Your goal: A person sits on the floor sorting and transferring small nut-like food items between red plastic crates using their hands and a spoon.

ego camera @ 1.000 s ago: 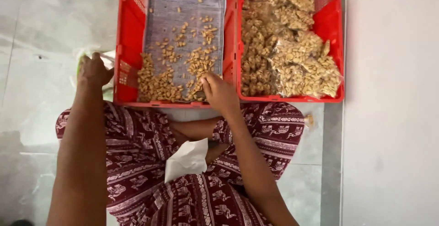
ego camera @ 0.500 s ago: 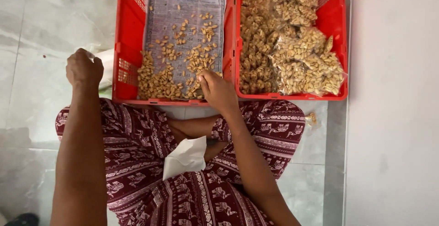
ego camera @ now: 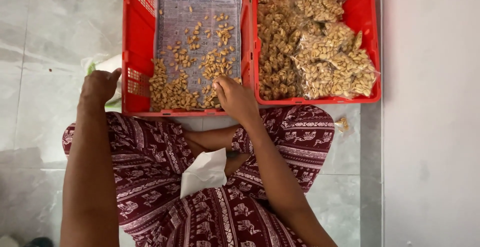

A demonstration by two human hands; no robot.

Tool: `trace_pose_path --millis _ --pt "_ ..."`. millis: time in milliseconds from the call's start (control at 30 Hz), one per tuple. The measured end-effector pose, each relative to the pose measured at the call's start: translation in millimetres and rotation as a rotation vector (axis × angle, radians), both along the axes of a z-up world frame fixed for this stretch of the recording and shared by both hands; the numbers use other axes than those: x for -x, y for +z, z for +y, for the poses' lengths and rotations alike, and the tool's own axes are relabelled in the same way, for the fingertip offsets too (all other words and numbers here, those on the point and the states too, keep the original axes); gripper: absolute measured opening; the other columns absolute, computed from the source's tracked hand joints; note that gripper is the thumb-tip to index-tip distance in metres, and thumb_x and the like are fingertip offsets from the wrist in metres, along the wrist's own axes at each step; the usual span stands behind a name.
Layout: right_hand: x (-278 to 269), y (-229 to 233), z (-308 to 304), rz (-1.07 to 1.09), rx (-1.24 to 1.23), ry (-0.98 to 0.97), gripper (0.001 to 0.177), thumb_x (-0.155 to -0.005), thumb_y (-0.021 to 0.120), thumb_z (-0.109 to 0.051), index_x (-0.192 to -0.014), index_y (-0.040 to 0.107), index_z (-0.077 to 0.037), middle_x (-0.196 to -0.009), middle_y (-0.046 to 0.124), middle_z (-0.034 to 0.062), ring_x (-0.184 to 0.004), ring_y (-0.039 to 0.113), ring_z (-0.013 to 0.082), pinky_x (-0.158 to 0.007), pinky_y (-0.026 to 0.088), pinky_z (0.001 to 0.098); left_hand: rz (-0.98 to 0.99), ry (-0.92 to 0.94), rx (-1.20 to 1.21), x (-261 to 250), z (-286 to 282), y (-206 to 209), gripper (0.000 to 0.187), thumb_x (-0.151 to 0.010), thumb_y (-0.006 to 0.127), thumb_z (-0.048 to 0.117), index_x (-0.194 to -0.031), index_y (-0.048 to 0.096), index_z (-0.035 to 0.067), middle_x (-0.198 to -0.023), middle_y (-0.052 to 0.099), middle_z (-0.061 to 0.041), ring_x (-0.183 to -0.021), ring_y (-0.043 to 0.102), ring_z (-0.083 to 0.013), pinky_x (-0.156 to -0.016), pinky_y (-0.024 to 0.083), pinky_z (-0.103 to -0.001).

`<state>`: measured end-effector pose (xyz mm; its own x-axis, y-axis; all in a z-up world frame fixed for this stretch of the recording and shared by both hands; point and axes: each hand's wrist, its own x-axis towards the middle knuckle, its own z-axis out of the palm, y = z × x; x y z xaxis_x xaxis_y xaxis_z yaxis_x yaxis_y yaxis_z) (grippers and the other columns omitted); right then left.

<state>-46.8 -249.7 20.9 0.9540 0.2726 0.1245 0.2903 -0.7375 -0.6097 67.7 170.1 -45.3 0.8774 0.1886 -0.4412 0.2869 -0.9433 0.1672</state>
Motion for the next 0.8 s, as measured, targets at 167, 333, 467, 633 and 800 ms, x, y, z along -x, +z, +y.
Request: trace_pose_path --millis 167,333,467,633,800 --pt "0 -2 1 0.000 0.010 -0.009 0.031 -0.111 0.034 -0.032 -0.101 0.058 -0.014 -0.085 0.060 -0.0014 -0.059 0.053 0.0154 -0.045 0.035 0.0317 0.075 -0.001 -0.025 5 -20 26 0.059 -0.115 0.027 0.044 -0.129 0.062 -0.001 -0.117 0.061 -0.027 -0.104 0.062 -0.0454 -0.085 0.052 -0.057" --pt "-3 -10 0 -0.025 0.040 -0.020 0.029 -0.110 0.037 -0.028 -0.107 0.062 -0.012 -0.094 0.067 -0.0004 -0.055 0.056 0.0149 -0.041 0.036 0.0303 0.030 -0.013 -0.050 11 -19 24 0.047 -0.098 0.066 0.021 -0.143 0.063 0.007 -0.140 0.065 -0.020 -0.116 0.065 -0.0429 -0.091 0.056 -0.058" --pt "-2 -5 -1 -0.022 0.020 -0.021 0.031 -0.110 0.037 -0.030 -0.106 0.063 -0.014 -0.095 0.068 -0.0005 -0.058 0.059 0.0145 -0.042 0.039 0.0302 0.040 -0.027 -0.207 6 -24 23 0.035 -0.097 0.066 0.015 -0.132 0.073 0.016 -0.125 0.073 -0.017 -0.105 0.072 -0.0408 -0.084 0.060 -0.053" --pt "0 -6 -3 -0.028 0.007 -0.033 0.025 -0.110 0.041 -0.028 -0.099 0.060 -0.015 -0.090 0.069 -0.0013 -0.053 0.057 0.0137 -0.042 0.039 0.0306 0.051 -0.010 -0.235 6 -30 25 0.024 -0.104 0.068 0.025 -0.123 0.077 0.014 -0.118 0.077 -0.018 -0.097 0.075 -0.0372 -0.079 0.062 -0.051" --pt "-1 -6 -3 -0.011 0.031 -0.011 0.029 -0.110 0.039 -0.030 -0.114 0.063 -0.013 -0.099 0.071 0.0010 -0.059 0.062 0.0193 -0.046 0.045 0.0346 0.027 -0.034 -0.253 4 -25 18 0.029 -0.102 0.068 0.018 -0.128 0.071 0.005 -0.116 0.075 -0.022 -0.096 0.074 -0.0387 -0.078 0.061 -0.050"
